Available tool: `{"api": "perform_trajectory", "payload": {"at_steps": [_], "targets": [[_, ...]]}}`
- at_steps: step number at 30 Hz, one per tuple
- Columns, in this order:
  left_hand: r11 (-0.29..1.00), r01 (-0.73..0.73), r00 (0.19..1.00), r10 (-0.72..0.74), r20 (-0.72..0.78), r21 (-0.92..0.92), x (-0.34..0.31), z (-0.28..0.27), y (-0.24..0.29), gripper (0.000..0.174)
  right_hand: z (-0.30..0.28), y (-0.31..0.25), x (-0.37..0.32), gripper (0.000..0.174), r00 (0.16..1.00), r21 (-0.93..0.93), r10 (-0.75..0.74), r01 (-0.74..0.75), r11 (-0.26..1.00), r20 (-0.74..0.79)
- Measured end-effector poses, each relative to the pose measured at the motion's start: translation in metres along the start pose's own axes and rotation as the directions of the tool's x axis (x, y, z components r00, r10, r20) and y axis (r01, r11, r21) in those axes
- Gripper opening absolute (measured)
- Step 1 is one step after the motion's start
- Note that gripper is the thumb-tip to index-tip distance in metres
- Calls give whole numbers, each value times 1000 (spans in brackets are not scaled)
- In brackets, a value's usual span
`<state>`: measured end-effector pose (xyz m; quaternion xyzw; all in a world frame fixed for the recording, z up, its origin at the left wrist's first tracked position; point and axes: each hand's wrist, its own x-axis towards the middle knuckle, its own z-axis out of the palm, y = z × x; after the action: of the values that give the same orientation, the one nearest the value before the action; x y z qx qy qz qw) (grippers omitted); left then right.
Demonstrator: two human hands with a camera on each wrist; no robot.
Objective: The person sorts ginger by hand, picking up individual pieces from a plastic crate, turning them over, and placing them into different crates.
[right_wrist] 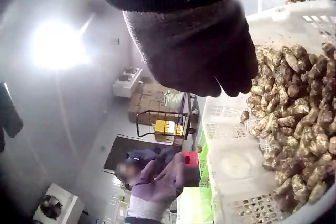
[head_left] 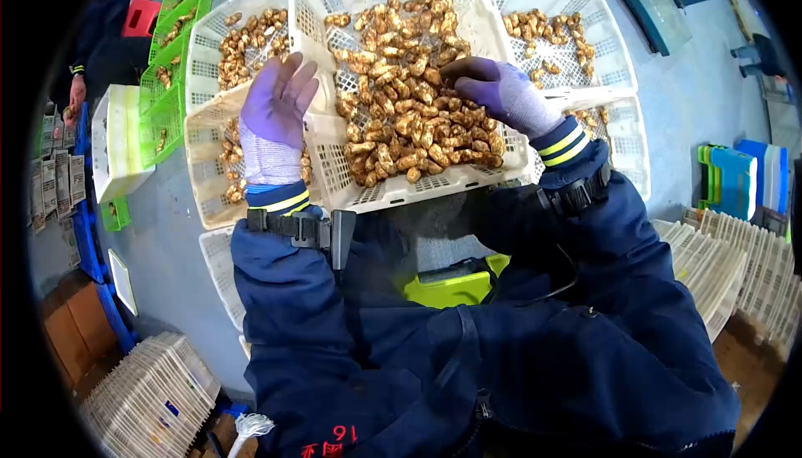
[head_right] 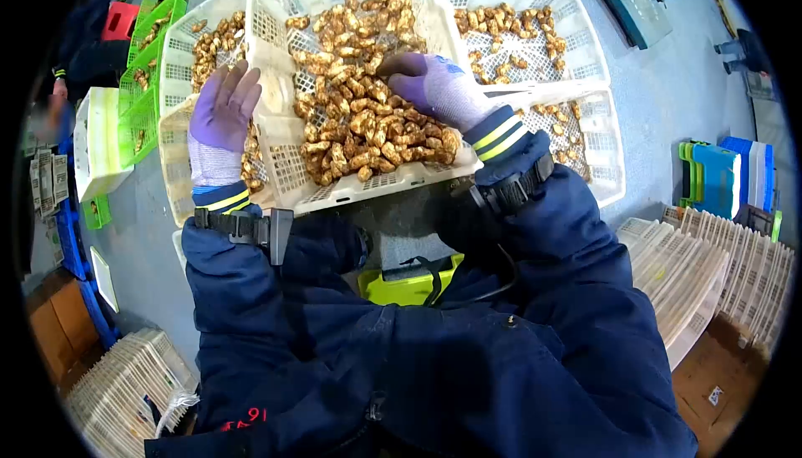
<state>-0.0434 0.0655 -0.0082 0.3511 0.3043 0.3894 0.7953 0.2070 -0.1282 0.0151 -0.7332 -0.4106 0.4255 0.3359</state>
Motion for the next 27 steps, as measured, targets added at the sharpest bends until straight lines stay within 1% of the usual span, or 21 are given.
{"api": "perform_trajectory", "payload": {"at_steps": [1,2,4,5,6,7,8,9,10,12,14,15,16,18,19,20,22,23,24,26,27], "targets": [[999,-13,1000,13,-18,31,-3,5,4,47,6,6,0,33,998,-68,36,-33,997,48],[998,-31,999,33,-36,62,-5,6,8,48,9,12,3,33,994,-211,22,1,977,106],[996,-77,996,79,-37,33,-11,8,13,47,21,33,9,33,990,-328,-40,83,941,136],[994,-103,994,104,-37,34,-12,7,14,47,28,28,12,33,983,-290,-6,60,955,182],[991,-126,991,127,-38,36,-13,5,14,47,35,23,17,36,971,-346,-127,192,918,203],[995,-95,992,98,-81,42,-11,5,14,47,44,18,23,38,965,-396,-64,165,903,256],[995,-84,989,89,-118,47,-11,6,13,48,58,-4,29,40,953,-442,0,141,886,304],[996,-81,989,86,-120,43,-11,5,12,48,79,3,46,42,888,-435,-230,403,805,397],[996,-81,988,86,-124,43,-12,4,12,48,103,7,64,41,873,-485,-182,413,771,453],[995,-74,991,80,-106,61,-14,5,14,47,144,-2,89,48,817,-580,-110,490,651,566],[996,-83,994,84,-69,16,-13,-2,12,47,183,-3,110,48,775,-732,137,501,461,617],[997,-71,997,71,-43,0,-13,-4,13,48,198,9,112,48,788,-776,164,507,376,594],[998,-65,996,65,-56,-4,-14,-5,14,47,207,23,112,48,816,-793,143,477,379,559],[997,-67,997,65,-52,-39,-10,-14,11,47,209,32,115,46,840,-788,65,475,392,539],[998,-57,997,55,-58,-39,-9,-16,9,47,207,35,119,42,843,-805,105,457,377,528],[998,-51,997,48,-62,-37,-8,-17,10,47,204,34,117,36,859,-817,88,440,372,504],[997,-55,996,52,-67,-46,-8,-19,13,48,201,31,127,32,825,-825,181,465,323,536],[997,-57,997,53,-64,-60,-8,-19,15,48,192,12,121,31,817,-839,197,508,197,541],[996,-53,997,48,-63,-75,-10,-21,14,48,183,12,125,30,848,-856,199,427,292,491],[997,-49,997,45,-58,-65,-14,-24,15,48,149,14,119,31,919,-836,74,316,449,388],[998,-37,998,35,-50,-52,-15,-25,15,48,131,34,128,28,950,-832,48,245,498,309]]}}
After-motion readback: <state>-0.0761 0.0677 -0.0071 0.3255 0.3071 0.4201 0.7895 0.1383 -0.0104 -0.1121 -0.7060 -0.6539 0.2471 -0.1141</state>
